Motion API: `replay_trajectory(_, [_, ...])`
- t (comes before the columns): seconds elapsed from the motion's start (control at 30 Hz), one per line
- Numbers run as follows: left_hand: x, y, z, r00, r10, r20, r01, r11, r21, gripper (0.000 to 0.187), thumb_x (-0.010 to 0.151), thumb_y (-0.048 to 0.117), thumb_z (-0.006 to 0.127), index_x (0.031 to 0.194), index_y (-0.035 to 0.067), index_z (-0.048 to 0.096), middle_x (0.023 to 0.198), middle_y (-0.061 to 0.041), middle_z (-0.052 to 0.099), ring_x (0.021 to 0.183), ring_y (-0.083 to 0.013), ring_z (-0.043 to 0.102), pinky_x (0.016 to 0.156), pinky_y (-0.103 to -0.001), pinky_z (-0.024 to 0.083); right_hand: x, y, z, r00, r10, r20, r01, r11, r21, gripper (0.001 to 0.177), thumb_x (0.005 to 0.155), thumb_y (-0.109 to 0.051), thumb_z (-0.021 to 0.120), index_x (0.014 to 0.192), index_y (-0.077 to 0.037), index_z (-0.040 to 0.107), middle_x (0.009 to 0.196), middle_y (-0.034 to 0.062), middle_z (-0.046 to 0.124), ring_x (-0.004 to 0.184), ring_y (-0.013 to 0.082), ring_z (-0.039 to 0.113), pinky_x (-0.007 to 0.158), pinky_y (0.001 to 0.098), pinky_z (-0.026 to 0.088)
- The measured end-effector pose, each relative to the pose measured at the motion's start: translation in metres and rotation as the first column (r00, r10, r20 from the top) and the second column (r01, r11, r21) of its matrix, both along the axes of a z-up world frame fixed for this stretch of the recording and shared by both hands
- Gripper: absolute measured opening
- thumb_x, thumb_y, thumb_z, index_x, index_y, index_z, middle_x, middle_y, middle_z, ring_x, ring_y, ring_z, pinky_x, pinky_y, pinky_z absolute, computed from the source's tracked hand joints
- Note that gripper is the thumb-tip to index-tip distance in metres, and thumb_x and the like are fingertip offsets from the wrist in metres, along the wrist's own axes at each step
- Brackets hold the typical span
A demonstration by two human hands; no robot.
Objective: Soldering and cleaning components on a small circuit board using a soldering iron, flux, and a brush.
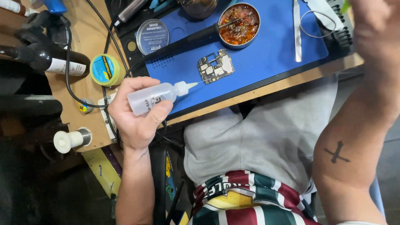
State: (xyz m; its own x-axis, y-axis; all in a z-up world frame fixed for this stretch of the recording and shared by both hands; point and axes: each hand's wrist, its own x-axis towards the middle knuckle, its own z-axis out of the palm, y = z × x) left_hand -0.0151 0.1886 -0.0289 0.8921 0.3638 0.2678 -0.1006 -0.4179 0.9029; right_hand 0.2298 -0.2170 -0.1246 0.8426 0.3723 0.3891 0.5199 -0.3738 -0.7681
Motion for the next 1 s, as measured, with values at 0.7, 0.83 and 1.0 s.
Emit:
replay_trajectory(0.7, [0.015,-0.019,0.035,0.997,-0.058,-0.043,0.071,0.879,0.472,0.042,0.097,0.029,0.084,0.109,-0.01,0.073,0.098,-0.02,0.076,0.084,-0.0296,0.072,0.071,-0.034,0.056,-0.067,0.089,0.017,0.985,0.14,-0.098,-0.098,0.932,0.349,0.005,0.127,0.019,0.053,0.127,0.016,0.057,0.109,0.027,0.067,0.097,0.0303,0.068,0.094,0.0406,0.06])
replay_trajectory(0.83, [0.016,-0.019,0.038,0.997,-0.077,-0.014,0.074,0.865,0.496,0.044,0.098,0.032,0.082,0.108,-0.01,0.073,0.093,-0.02,0.075,0.081,-0.031,0.072,0.07,-0.036,0.057,-0.069,0.089,0.018,0.986,0.103,-0.134,-0.052,0.941,0.335,0.007,0.124,0.02,0.053,0.126,0.016,0.059,0.109,0.0259,0.069,0.093,0.0273,0.066,0.089,0.0371,0.058])
replay_trajectory(1.0, [0.017,-0.02,0.039,0.996,-0.085,0.006,0.071,0.863,0.5,0.043,0.098,0.03,0.082,0.107,-0.011,0.073,0.094,-0.021,0.075,0.08,-0.0308,0.071,0.07,-0.036,0.056,-0.067,0.089,0.019,0.986,0.123,-0.111,-0.081,0.941,0.327,0.008,0.123,0.02,0.052,0.123,0.016,0.06,0.11,0.0249,0.068,0.096,0.0279,0.067,0.091,0.0372,0.057])
